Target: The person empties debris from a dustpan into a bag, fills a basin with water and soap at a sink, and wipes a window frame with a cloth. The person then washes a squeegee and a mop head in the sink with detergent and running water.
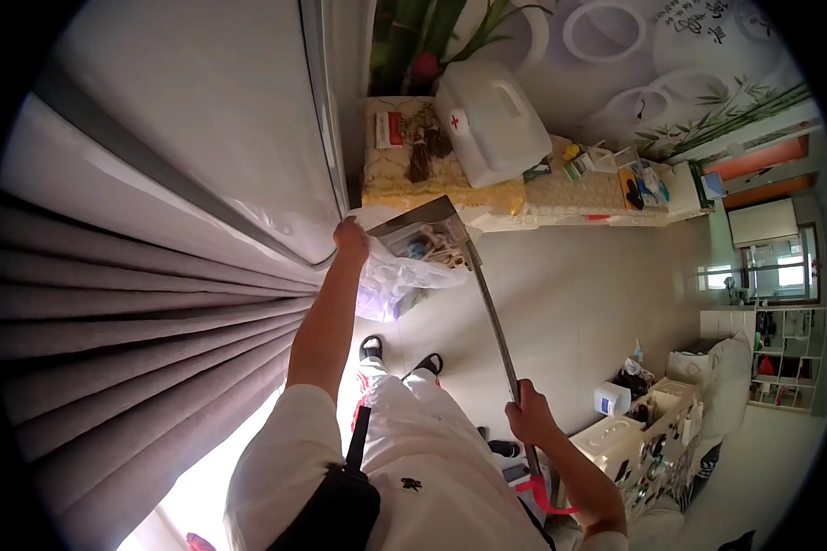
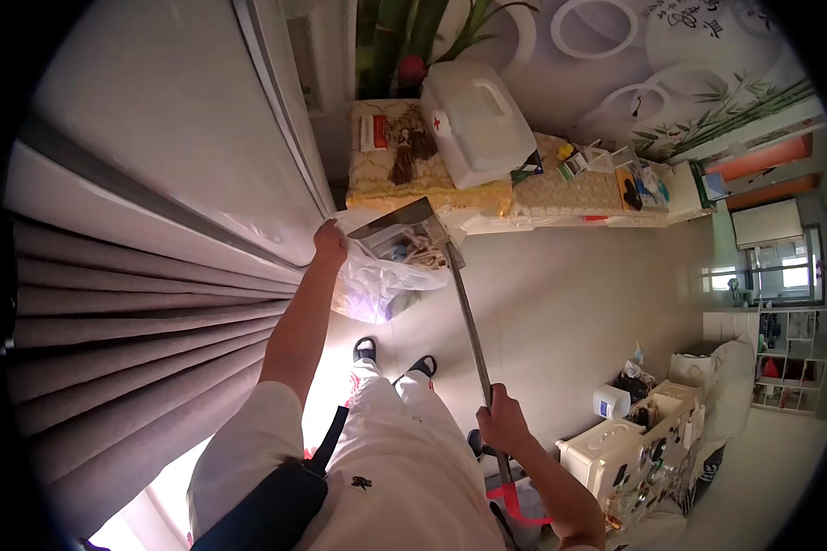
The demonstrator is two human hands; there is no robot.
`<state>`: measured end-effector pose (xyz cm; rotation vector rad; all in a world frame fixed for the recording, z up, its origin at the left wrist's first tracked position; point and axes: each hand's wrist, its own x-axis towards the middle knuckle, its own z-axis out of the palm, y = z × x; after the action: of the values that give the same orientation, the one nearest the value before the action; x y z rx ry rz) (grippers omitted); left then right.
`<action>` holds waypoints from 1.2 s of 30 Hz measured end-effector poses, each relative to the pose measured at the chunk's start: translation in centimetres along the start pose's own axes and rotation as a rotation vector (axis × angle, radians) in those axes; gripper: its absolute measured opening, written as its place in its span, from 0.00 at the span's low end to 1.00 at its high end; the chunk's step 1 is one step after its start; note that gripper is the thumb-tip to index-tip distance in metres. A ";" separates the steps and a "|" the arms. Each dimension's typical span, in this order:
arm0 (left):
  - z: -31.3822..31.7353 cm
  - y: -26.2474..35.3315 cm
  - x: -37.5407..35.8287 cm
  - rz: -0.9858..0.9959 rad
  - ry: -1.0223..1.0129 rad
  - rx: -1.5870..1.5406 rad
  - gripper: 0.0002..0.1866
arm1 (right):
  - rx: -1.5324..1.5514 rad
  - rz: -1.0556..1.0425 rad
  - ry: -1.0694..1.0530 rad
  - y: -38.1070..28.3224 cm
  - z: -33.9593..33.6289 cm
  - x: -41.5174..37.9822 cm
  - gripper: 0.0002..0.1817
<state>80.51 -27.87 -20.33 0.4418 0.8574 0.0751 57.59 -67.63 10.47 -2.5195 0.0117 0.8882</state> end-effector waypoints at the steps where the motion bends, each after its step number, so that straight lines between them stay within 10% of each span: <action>1: -0.4 0.1 0.2 0.012 0.001 0.012 0.13 | -0.043 0.016 -0.005 -0.1 0.7 -0.1 0.18; 29: -1.3 0.9 -4.6 0.217 0.152 0.434 0.02 | -0.035 -0.017 0.156 -1.2 2.9 -1.2 0.16; 36: -4.2 -0.3 -5.6 0.133 0.048 0.453 0.05 | 0.824 0.133 -0.089 1.7 -1.9 -3.7 0.13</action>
<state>73.65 -28.02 -18.84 0.9254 0.8921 0.0132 55.50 -70.50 13.21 -1.7224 0.4303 0.8213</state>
